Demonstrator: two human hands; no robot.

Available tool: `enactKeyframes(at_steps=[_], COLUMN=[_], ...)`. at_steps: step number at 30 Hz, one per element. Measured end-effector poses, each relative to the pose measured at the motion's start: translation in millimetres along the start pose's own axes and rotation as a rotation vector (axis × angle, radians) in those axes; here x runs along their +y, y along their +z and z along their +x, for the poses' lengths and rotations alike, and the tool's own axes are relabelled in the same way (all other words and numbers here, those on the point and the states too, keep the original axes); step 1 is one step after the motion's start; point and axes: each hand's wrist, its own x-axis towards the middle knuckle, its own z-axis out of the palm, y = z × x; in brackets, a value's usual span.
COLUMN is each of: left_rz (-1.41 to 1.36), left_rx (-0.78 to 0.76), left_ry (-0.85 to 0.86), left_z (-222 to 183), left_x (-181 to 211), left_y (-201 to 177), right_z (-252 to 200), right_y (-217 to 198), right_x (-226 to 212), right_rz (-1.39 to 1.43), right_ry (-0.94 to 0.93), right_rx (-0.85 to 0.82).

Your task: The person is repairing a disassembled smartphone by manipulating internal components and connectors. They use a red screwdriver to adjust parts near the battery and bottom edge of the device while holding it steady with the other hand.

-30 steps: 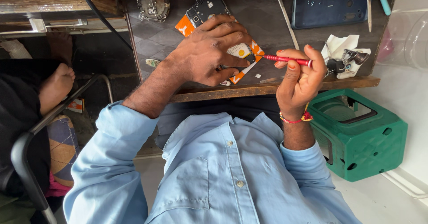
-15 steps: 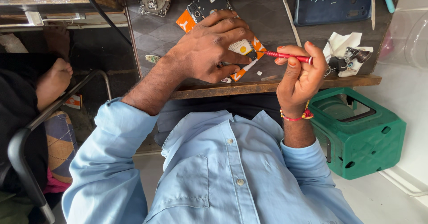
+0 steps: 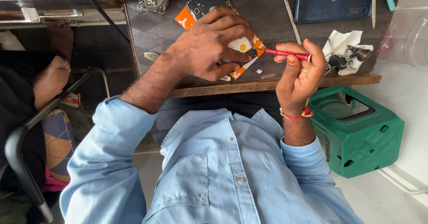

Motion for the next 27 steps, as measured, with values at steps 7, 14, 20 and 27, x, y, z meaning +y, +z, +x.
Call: enactKeyframes(at_steps=[7,14,20,27], left_rz=[0.003,0.013,0.026,0.027], left_rx=[0.007,0.008,-0.012,0.000], left_ry=[0.004,0.011,-0.010,0.020], left_z=[-0.4,-1.0,-0.5,-0.8], left_x=[-0.7,-1.0,0.5,-0.5], left_y=[1.4,1.6,0.7,0.9], right_z=[0.3,-1.6,14.1,77.8], right_y=[-0.5,-0.8,-10.2,-37.2], right_x=[1.2,2.5,-15.8,-55.0], right_rz=[-0.001,0.003,0.028,-0.377], right_ry=[-0.006,0.011,0.044,-0.101], right_rx=[-0.011,-0.009,-0.077,-0.401])
